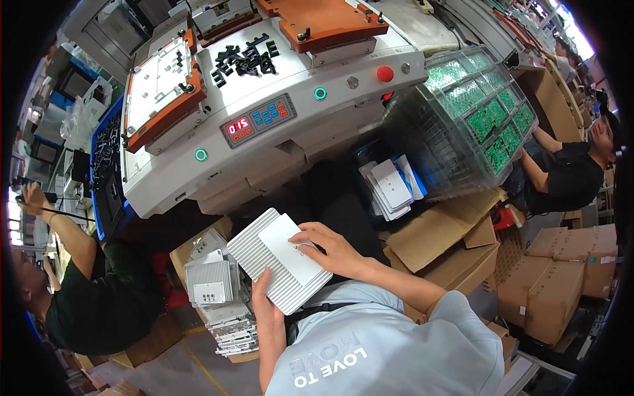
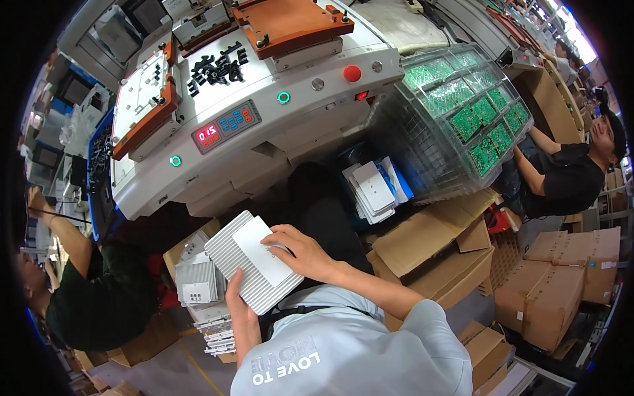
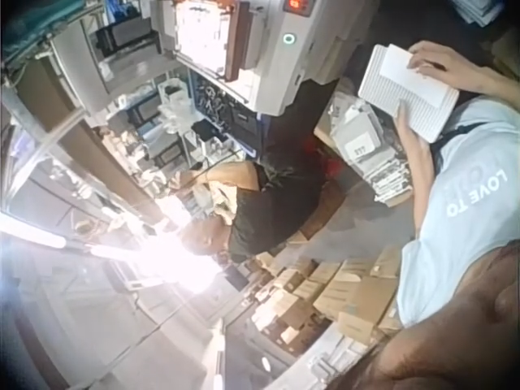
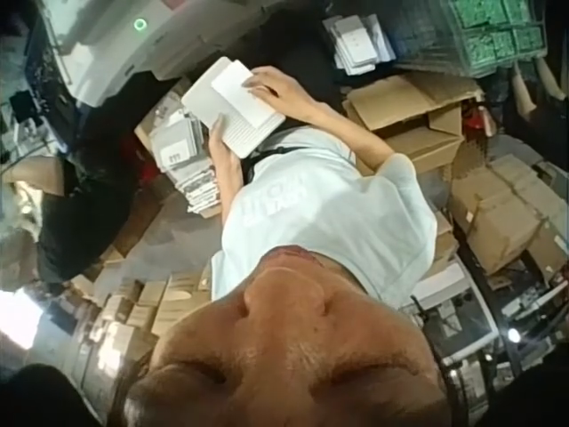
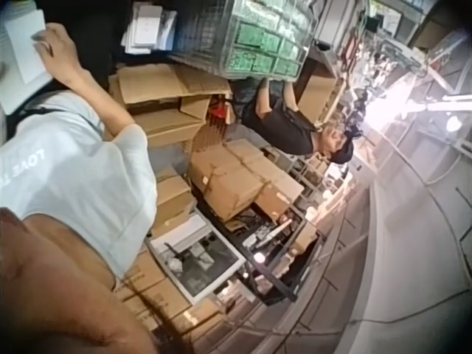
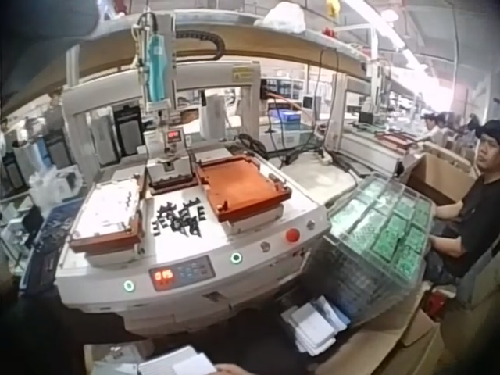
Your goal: Assembling electronic device components using a press machine at a factory workstation.
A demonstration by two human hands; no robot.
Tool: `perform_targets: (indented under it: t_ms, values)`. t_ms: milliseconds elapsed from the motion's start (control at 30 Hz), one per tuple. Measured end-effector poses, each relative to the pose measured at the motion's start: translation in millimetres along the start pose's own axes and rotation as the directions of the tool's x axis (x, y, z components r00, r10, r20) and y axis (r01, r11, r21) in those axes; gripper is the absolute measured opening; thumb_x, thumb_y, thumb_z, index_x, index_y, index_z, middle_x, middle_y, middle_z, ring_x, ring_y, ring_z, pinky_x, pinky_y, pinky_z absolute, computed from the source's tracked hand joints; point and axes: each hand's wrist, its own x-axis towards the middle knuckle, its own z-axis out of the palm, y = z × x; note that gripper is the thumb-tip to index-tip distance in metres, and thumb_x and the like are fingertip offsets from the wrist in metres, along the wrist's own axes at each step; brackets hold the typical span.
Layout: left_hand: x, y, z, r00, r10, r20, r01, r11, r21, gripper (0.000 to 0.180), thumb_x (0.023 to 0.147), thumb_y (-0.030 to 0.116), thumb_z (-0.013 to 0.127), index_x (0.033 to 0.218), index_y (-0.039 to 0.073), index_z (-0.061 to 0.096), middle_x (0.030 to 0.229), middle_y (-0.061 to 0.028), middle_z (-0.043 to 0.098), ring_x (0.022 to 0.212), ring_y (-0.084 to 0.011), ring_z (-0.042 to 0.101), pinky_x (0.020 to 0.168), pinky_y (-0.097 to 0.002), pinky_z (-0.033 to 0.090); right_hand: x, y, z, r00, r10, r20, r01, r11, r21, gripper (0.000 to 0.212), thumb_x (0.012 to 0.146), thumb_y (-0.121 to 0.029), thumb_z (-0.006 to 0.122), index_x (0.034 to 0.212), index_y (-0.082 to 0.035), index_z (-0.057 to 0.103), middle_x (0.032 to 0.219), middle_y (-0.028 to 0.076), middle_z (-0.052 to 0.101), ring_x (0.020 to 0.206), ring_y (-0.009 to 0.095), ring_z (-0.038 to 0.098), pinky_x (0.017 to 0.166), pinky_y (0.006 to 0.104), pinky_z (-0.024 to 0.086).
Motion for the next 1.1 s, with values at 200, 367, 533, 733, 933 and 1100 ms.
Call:
perform_targets:
  t_ms: [200,367,533,733,933,1100]
  values:
    - [-1.7,4.8,1.2,1.0,-0.009,0.012,0.009,1.0,-0.016,0.048,0.087,0.015,0.061,0.128,-0.003,0.042,0.118,-0.0186,0.055,0.105,-0.0267,0.059,0.087,-0.0365,0.052,7.8,-0.7,-17.2,0.986,-0.156,0.061,0.152,0.987,0.051,0.031,0.086,0.004,0.049,0.111,-0.007,0.062,0.119,0.014,0.053,0.107,0.029,0.055,0.089,0.0338,0.046]
    - [-2.7,16.8,10.0,0.998,0.003,0.064,-0.004,1.0,0.02,0.048,0.096,0.035,0.049,0.125,-0.004,0.048,0.12,-0.0173,0.056,0.106,-0.0251,0.059,0.088,-0.0339,0.049,14.1,-23.4,-48.8,0.893,-0.417,0.169,0.449,0.803,-0.392,0.043,0.073,0.002,0.059,0.11,-0.018,0.065,0.125,0.008,0.05,0.12,0.032,0.043,0.099,0.0415,0.037]
    - [-0.2,26.9,16.4,0.942,-0.131,0.31,0.186,0.97,-0.154,0.071,0.094,0.055,0.037,0.133,-0.004,0.04,0.13,-0.0209,0.05,0.115,-0.0307,0.054,0.095,-0.0397,0.047,16.0,-29.3,-49.1,0.696,-0.656,0.292,0.715,0.593,-0.37,0.032,0.072,-0.01,0.068,0.104,-0.011,0.064,0.107,0.008,0.062,0.104,0.026,0.057,0.089,0.0384,0.048]
    - [2.4,12.6,17.2,0.712,-0.249,0.656,0.506,0.83,-0.234,0.085,0.091,0.067,0.025,0.139,-0.003,0.03,0.132,-0.0269,0.046,0.114,-0.0487,0.05,0.087,-0.0592,0.048,27.4,-65.9,-72.9,0.871,-0.49,-0.018,0.48,0.86,-0.17,0.02,0.078,-0.011,0.07,0.095,-0.002,0.063,0.084,0.012,0.061,0.073,0.027,0.061,0.063,0.0331,0.05]
    - [-14.8,20.5,31.9,0.711,-0.136,0.69,0.144,0.988,0.047,0.067,0.098,0.052,0.018,0.138,0.001,0.033,0.122,-0.0273,0.052,0.109,-0.0454,0.055,0.084,-0.0536,0.052,83.1,-122.0,-167.9,0.901,-0.033,-0.432,0.12,0.977,0.176,0.016,0.091,-0.022,0.061,0.089,-0.006,0.06,0.073,-0.007,0.051,0.068,0.001,0.043,0.06,0.019,0.036]
    - [-22.3,25.9,27.2,0.759,-0.109,0.642,0.011,0.988,0.154,0.054,0.101,0.04,0.028,0.137,0.0,0.035,0.119,-0.026,0.054,0.107,-0.0406,0.057,0.087,-0.0487,0.051,170.4,-149.9,-273.5,0.769,-0.175,-0.614,0.218,0.976,-0.005,0.024,0.089,-0.025,0.061,0.096,-0.002,0.066,0.084,-0.001,0.061,0.075,0.007,0.054,0.068,0.0224,0.044]
